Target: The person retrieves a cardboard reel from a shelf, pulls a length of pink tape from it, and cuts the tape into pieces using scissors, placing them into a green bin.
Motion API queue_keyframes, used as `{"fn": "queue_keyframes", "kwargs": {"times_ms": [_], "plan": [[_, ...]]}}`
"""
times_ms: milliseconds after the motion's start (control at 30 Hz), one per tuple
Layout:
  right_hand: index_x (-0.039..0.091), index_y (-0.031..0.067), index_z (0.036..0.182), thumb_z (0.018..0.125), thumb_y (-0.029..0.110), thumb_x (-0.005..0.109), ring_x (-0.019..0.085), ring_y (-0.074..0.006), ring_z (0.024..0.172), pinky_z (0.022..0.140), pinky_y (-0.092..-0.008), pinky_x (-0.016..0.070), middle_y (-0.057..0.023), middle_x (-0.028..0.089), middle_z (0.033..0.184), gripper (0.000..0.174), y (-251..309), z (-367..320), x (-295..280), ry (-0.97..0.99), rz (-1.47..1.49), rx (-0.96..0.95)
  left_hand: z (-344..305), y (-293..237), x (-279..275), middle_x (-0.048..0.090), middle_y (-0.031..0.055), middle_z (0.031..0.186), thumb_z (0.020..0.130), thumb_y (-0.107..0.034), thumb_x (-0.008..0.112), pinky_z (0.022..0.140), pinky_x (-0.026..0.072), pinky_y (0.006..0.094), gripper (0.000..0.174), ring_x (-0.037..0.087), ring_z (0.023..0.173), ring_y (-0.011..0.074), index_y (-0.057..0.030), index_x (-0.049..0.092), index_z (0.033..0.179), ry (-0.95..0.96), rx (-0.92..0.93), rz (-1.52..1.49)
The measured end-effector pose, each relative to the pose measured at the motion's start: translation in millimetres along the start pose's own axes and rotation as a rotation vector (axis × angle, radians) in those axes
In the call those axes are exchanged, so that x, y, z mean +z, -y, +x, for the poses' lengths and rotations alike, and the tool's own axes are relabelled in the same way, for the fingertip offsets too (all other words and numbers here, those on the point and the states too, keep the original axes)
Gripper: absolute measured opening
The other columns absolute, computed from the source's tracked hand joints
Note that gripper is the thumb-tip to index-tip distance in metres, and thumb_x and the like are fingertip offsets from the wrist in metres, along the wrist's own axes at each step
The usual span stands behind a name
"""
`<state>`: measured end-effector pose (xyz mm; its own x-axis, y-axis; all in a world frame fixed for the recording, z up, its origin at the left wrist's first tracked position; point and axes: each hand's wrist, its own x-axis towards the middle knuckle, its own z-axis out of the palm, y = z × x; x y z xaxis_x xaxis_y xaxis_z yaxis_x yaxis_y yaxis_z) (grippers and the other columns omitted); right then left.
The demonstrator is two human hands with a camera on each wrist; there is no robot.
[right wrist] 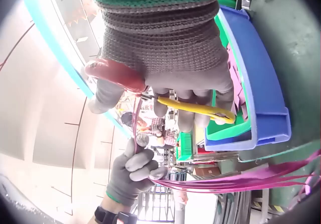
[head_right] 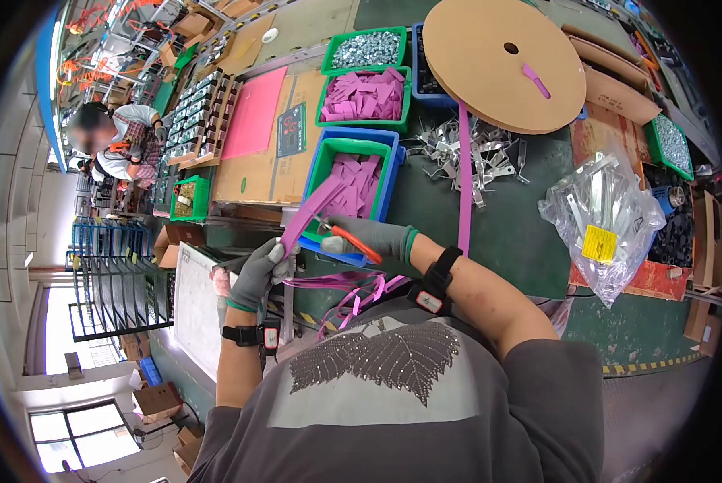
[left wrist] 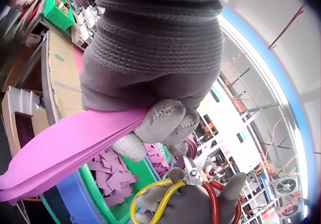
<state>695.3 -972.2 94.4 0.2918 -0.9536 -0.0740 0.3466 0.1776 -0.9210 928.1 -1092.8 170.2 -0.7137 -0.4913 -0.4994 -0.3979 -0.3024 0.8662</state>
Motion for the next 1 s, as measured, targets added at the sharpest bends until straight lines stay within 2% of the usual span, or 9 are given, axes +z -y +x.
{"fn": "queue_keyframes", "kwargs": {"times_ms": [100,300,367,467,600,667,767,867,1000], "plan": [[0.046,0.0010,0.126,0.092,0.055,0.057,0.054,-0.0114,0.085,0.072,-0.0276,0.0474,-0.0073,0.056,0.096,0.065,-12,11,-13,-0.013,-0.221,-0.104,-5,-2,4,0.042,-0.0069,0.065,0.099,-0.037,0.050,0.049,0.0257,0.0195,0.037,0.034,0.055,0.0032,-0.0025,0.059,0.108,-0.014,-0.009,0.013],[0.047,0.0030,0.125,0.095,0.046,0.056,0.054,-0.0113,0.077,0.061,-0.0282,0.0461,-0.0068,0.056,0.091,0.054,-12,9,-13,-0.048,-0.323,-0.084,-5,-2,3,0.042,-0.0068,0.065,0.099,-0.036,0.050,0.050,0.0258,0.0198,0.037,0.034,0.055,0.0033,-0.0024,0.059,0.108,-0.029,-0.013,0.063],[0.048,0.0045,0.124,0.096,0.035,0.056,0.054,-0.0098,0.077,0.060,-0.0266,0.0456,-0.0052,0.057,0.090,0.043,-14,13,-16,-0.052,-0.362,-0.061,-3,0,1,0.042,-0.0067,0.065,0.099,-0.036,0.050,0.050,0.0263,0.0199,0.036,0.034,0.054,0.0033,-0.0023,0.059,0.109,-0.026,-0.008,0.071],[0.050,0.0047,0.123,0.096,0.025,0.055,0.054,-0.0093,0.075,0.060,-0.0266,0.0450,-0.0041,0.057,0.090,0.034,-11,9,-13,-0.072,-0.219,-0.013,-1,1,0,0.043,-0.0066,0.065,0.099,-0.035,0.051,0.050,0.0275,0.0199,0.035,0.035,0.054,0.0032,-0.0022,0.059,0.109,-0.017,-0.031,0.033],[0.050,0.0050,0.122,0.095,0.018,0.052,0.053,-0.0083,0.071,0.059,-0.0267,0.0446,-0.0040,0.057,0.087,0.030,-12,9,-16,-0.057,-0.219,-0.061,-1,-2,4,0.043,-0.0068,0.065,0.099,-0.035,0.052,0.050,0.0280,0.0193,0.035,0.036,0.054,0.0029,-0.0024,0.059,0.108,-0.031,-0.040,0.055],[0.050,0.0050,0.122,0.093,0.012,0.052,0.054,-0.0076,0.071,0.060,-0.0261,0.0450,-0.0048,0.057,0.085,0.030,-12,9,-17,-0.063,-0.177,0.024,-2,-2,4,0.044,-0.0068,0.065,0.099,-0.035,0.052,0.050,0.0279,0.0192,0.034,0.036,0.054,0.0028,-0.0027,0.060,0.107,-0.039,-0.047,0.061],[0.050,0.0050,0.123,0.091,0.008,0.054,0.054,-0.0076,0.066,0.056,-0.0249,0.0443,-0.0047,0.057,0.083,0.032,-17,9,-18,-0.063,-0.327,-0.077,2,-2,3,0.044,-0.0069,0.065,0.099,-0.034,0.052,0.049,0.0279,0.0189,0.032,0.036,0.053,0.0026,-0.0033,0.060,0.106,-0.050,-0.049,0.074],[0.052,0.0046,0.119,0.089,0.007,0.055,0.052,-0.0086,0.059,0.050,-0.0252,0.0419,-0.0051,0.057,0.081,0.030,-9,4,-15,-0.084,-0.122,0.064,4,1,1,0.044,-0.0068,0.064,0.100,-0.032,0.051,0.049,0.0288,0.0187,0.030,0.036,0.053,0.0029,-0.0037,0.060,0.106,-0.039,-0.060,0.072],[0.055,0.0042,0.114,0.092,0.010,0.055,0.050,-0.0092,0.053,0.045,-0.0259,0.0385,-0.0051,0.056,0.078,0.022,10,-9,-3,-0.196,-0.121,0.134,14,11,0,0.042,-0.0062,0.063,0.100,-0.032,0.050,0.050,0.0321,0.0199,0.030,0.036,0.052,0.0040,-0.0033,0.060,0.106,-0.077,-0.056,0.065]]}}
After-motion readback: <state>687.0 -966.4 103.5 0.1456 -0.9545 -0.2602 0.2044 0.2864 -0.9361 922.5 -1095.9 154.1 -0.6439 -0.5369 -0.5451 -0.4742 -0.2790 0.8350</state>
